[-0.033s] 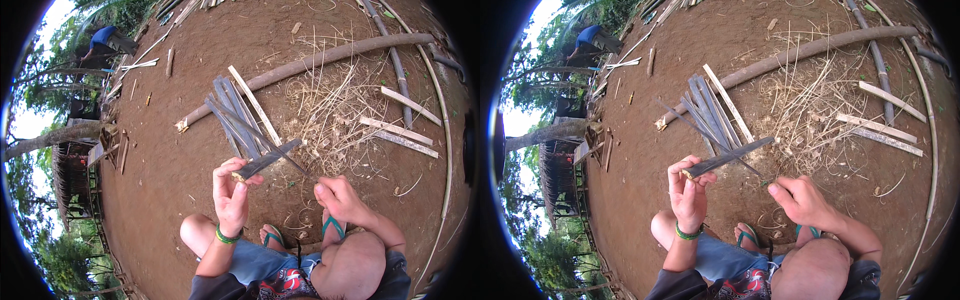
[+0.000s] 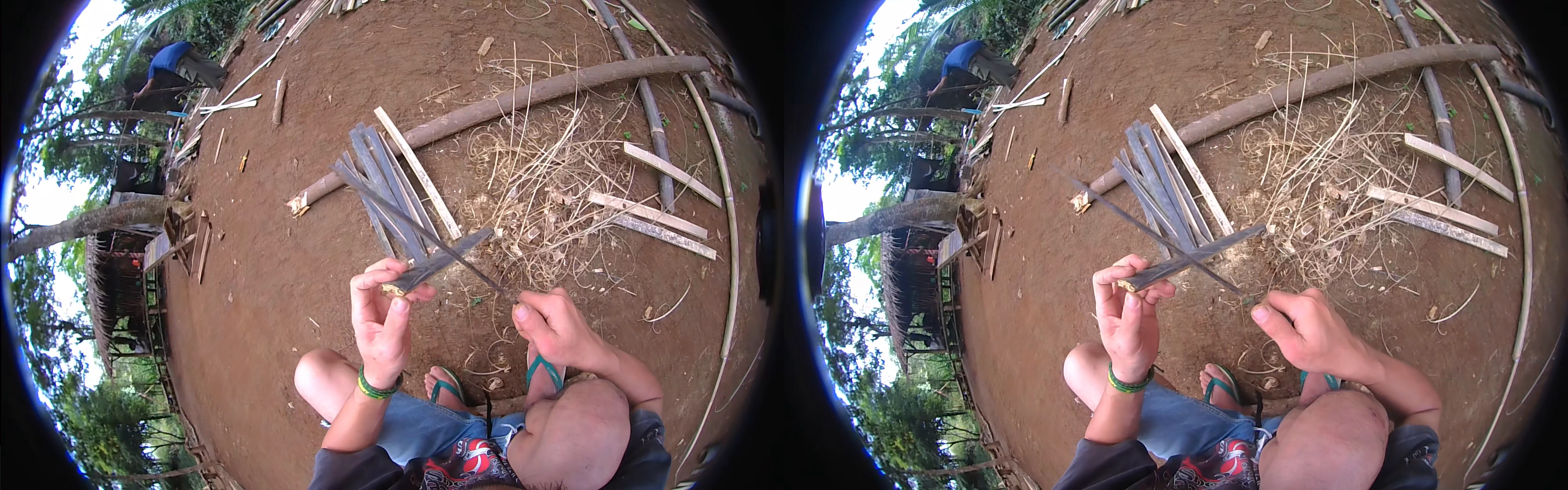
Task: The person sits on the ground and uses a machete to shave thin strips from bamboo pieces. They repeatedly hold a bamboo strip and scrape it with the blade to thin it down, then set the finished piece aside and pick up another.
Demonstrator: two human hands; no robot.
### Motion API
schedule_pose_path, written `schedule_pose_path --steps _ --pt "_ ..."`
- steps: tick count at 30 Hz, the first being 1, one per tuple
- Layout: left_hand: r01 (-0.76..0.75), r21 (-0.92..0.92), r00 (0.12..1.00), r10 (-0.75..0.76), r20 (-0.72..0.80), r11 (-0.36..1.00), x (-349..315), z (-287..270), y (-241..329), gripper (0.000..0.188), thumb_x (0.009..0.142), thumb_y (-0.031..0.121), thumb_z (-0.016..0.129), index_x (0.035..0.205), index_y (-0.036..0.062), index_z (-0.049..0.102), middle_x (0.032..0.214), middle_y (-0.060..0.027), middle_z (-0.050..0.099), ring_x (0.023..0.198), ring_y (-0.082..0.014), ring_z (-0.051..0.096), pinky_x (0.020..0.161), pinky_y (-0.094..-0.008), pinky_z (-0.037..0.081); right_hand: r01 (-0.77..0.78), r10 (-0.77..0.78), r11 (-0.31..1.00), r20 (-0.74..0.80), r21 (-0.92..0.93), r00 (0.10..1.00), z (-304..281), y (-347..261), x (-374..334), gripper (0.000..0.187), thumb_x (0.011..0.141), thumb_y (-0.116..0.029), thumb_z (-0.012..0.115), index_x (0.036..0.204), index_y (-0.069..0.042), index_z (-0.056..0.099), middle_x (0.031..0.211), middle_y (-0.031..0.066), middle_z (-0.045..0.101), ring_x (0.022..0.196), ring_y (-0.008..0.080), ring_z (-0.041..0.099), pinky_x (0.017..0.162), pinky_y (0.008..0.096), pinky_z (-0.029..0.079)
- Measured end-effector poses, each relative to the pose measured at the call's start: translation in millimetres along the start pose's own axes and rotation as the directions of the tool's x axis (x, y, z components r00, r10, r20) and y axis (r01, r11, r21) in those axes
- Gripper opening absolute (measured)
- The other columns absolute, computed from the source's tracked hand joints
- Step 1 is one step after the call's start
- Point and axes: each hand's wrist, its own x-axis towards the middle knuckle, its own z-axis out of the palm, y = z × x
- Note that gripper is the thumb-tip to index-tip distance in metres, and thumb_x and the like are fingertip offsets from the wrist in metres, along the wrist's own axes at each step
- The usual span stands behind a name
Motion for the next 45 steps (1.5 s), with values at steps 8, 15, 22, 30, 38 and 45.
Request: schedule_pose_path --steps 8,15,22,30,38,45 --pt "-0.054 0.032 0.994 0.057 -0.096 0.998 -18.8 19.2 -13.9 0.03 0.091 0.01 0.074 0.114 0.0055 0.056 0.119 -0.0119 0.051 0.092 -0.0186 0.064 0.078 -0.0356 0.059 0.193 -0.177 0.968 0.11 -0.159 0.978 -11.0 -32.8 -5.3 0.032 0.095 -0.028 0.066 0.081 0.001 0.06 0.053 0.0207 0.054 0.048 0.0371 0.059 0.046 0.0445 0.042" --pt "-0.008 0.034 0.985 0.013 -0.171 0.999 -24.1 42.4 -9.5 0.027 0.088 0.009 0.076 0.108 -0.0021 0.062 0.118 -0.0123 0.049 0.076 -0.0213 0.068 0.071 -0.035 0.06 0.232 -0.192 0.896 0.14 -0.38 0.971 -22.3 -42.3 -10.1 0.038 0.088 -0.035 0.073 0.078 -0.001 0.058 0.058 0.0176 0.059 0.049 0.037 0.061 0.045 0.0444 0.045" --pt "-0.017 0.048 0.982 0.026 -0.185 0.999 -28.0 47.6 -11.0 0.03 0.087 0.009 0.076 0.109 -0.0043 0.06 0.117 -0.0126 0.049 0.078 -0.022 0.068 0.069 -0.0331 0.06 0.235 -0.201 0.852 0.122 -0.468 0.972 -26.0 -47.7 -16.0 0.043 0.087 -0.039 0.074 0.076 -0.002 0.055 0.059 0.016 0.06 0.05 0.0374 0.061 0.045 0.0456 0.048" --pt "-0.36 0.448 0.814 0.51 -0.278 0.818 -22.2 43.3 7.4 0.026 0.092 0.025 0.063 0.098 0.0046 0.048 0.104 -0.0089 0.046 0.096 -0.0201 0.049 0.088 -0.0349 0.043 0.214 -0.176 0.859 0.126 -0.465 0.976 -33.8 -51.7 -22.1 0.047 0.091 -0.04 0.07 0.071 -0.002 0.052 0.054 0.0179 0.058 0.047 0.0404 0.06 0.044 0.048 0.047" --pt "-0.443 0.819 0.741 0.366 0.563 -0.364 43.5 39.3 178.0 0.064 0.102 0.048 0.027 0.145 0.0046 0.047 0.155 -0.0201 0.038 0.148 -0.035 0.031 0.124 -0.0548 0.01 0.232 -0.145 0.88 0.23 -0.415 0.962 -29.2 -61.6 -20.5 0.045 0.094 -0.036 0.067 0.07 0.001 0.056 0.051 0.022 0.056 0.047 0.0433 0.059 0.046 0.0498 0.048" --pt "-0.562 0.77 0.773 0.141 0.619 -0.303 68.3 49.2 136.0 0.071 0.1 0.054 0.033 0.148 0.0029 0.045 0.155 -0.0219 0.036 0.15 -0.0405 0.022 0.121 -0.0538 0.007 0.049 0.009 0.907 0.136 -0.419 0.991 -37.6 -52.3 -21.9 0.048 0.097 -0.036 0.062 0.072 0.004 0.061 0.053 0.0246 0.058 0.053 0.0442 0.063 0.051 0.0487 0.052"
